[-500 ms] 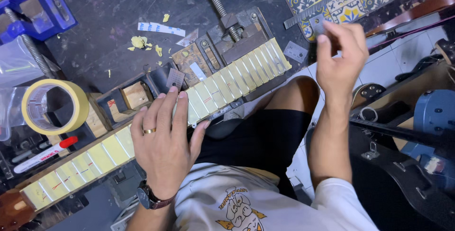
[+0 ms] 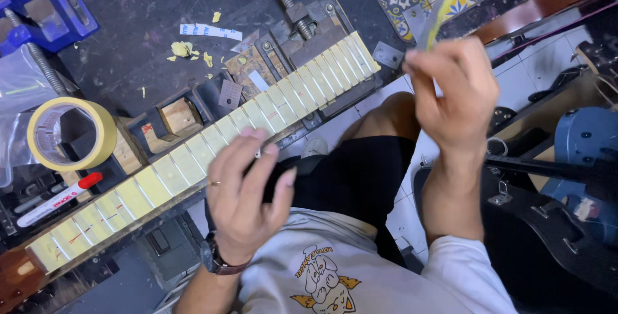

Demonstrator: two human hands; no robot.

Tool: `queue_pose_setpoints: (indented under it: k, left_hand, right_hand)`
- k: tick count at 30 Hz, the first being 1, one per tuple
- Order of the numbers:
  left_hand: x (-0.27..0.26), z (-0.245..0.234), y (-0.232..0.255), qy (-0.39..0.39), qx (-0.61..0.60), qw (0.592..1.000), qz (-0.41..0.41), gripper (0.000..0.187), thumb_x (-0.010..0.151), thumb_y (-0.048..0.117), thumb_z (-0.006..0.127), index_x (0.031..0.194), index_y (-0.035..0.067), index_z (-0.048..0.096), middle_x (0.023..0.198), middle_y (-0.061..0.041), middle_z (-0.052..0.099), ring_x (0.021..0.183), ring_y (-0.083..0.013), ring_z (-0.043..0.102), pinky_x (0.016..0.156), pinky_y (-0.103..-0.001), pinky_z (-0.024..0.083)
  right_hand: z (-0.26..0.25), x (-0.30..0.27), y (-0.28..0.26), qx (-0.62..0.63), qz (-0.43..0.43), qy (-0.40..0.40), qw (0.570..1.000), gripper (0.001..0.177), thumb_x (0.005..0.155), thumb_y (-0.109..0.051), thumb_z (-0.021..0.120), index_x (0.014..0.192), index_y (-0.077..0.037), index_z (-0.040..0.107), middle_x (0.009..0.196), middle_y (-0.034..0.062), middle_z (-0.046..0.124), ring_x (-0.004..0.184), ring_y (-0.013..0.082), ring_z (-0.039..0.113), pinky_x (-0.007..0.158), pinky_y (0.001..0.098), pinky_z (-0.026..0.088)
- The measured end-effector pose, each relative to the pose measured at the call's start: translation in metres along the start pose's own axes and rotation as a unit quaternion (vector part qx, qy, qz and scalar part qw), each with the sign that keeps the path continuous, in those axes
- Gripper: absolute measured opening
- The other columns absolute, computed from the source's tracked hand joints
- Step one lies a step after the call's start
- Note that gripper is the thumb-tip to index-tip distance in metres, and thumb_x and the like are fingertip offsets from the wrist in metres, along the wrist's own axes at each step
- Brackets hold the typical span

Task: The person files the edges of a guitar fretboard clamped in a vise using a metal file. They repeatedly stroke the file along the taped fretboard, occasionally pausing to inspect the surface.

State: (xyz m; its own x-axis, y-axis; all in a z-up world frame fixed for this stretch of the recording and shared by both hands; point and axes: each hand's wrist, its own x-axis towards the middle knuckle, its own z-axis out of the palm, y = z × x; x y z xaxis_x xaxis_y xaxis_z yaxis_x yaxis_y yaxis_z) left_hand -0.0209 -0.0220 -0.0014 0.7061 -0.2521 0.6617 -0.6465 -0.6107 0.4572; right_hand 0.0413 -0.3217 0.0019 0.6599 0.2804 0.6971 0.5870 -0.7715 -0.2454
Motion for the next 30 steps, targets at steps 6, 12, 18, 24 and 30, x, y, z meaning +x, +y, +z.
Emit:
queue_pose_setpoints:
  k: [6,12,18,24,30]
  left_hand:
    - [0.014,0.017,0.043,-0.122,-0.323,0.937,-0.057,0.030,0.099,0.020,0.065,0.116,-0.005,0.065,0.120,-0.021,0.070,0.105,-0.0340,0.072,0.095,-0.043,0.059]
    - [0.009,0.017,0.052,-0.177,-0.424,0.883,-0.091,0.026,0.101,0.023,0.062,0.116,0.001,0.062,0.112,-0.014,0.070,0.100,-0.0286,0.071,0.093,-0.037,0.058]
    - [0.004,0.013,0.041,-0.218,-0.521,0.805,-0.182,0.027,0.098,0.029,0.065,0.104,0.003,0.067,0.099,-0.010,0.072,0.085,-0.0194,0.075,0.079,-0.027,0.066]
    - [0.004,0.016,0.018,-0.237,-0.501,0.793,-0.253,0.023,0.093,0.030,0.072,0.096,0.007,0.068,0.089,-0.003,0.073,0.079,-0.0114,0.070,0.074,-0.024,0.060]
    - [0.012,0.020,-0.001,-0.214,-0.506,0.815,-0.186,0.020,0.101,0.024,0.063,0.104,0.005,0.068,0.100,-0.010,0.070,0.090,-0.0212,0.068,0.080,-0.031,0.058]
  right_hand:
    - [-0.027,-0.061,-0.105,-0.054,0.072,0.096,0.991,0.017,0.092,-0.002,0.084,0.096,-0.017,0.078,0.098,0.0100,0.056,0.091,0.0302,0.054,0.076,0.0367,0.046]
    - [-0.027,-0.064,-0.144,0.089,0.119,0.039,0.988,0.016,0.095,-0.003,0.063,0.090,-0.013,0.075,0.093,0.0101,0.071,0.084,0.0266,0.074,0.089,0.0471,0.055]
    - [-0.015,-0.057,-0.147,0.195,0.115,0.057,0.972,0.008,0.093,-0.005,0.068,0.101,-0.004,0.069,0.088,0.0147,0.066,0.068,0.0257,0.060,0.064,0.0348,0.052]
    - [-0.011,-0.062,-0.138,0.275,0.155,-0.056,0.947,0.020,0.089,-0.005,0.076,0.107,-0.008,0.067,0.097,0.0150,0.073,0.072,0.0262,0.068,0.068,0.0341,0.061]
    - [0.004,-0.047,-0.134,0.206,0.182,-0.073,0.959,0.021,0.081,-0.009,0.084,0.096,-0.002,0.071,0.079,0.0087,0.071,0.068,0.0242,0.065,0.062,0.0316,0.055]
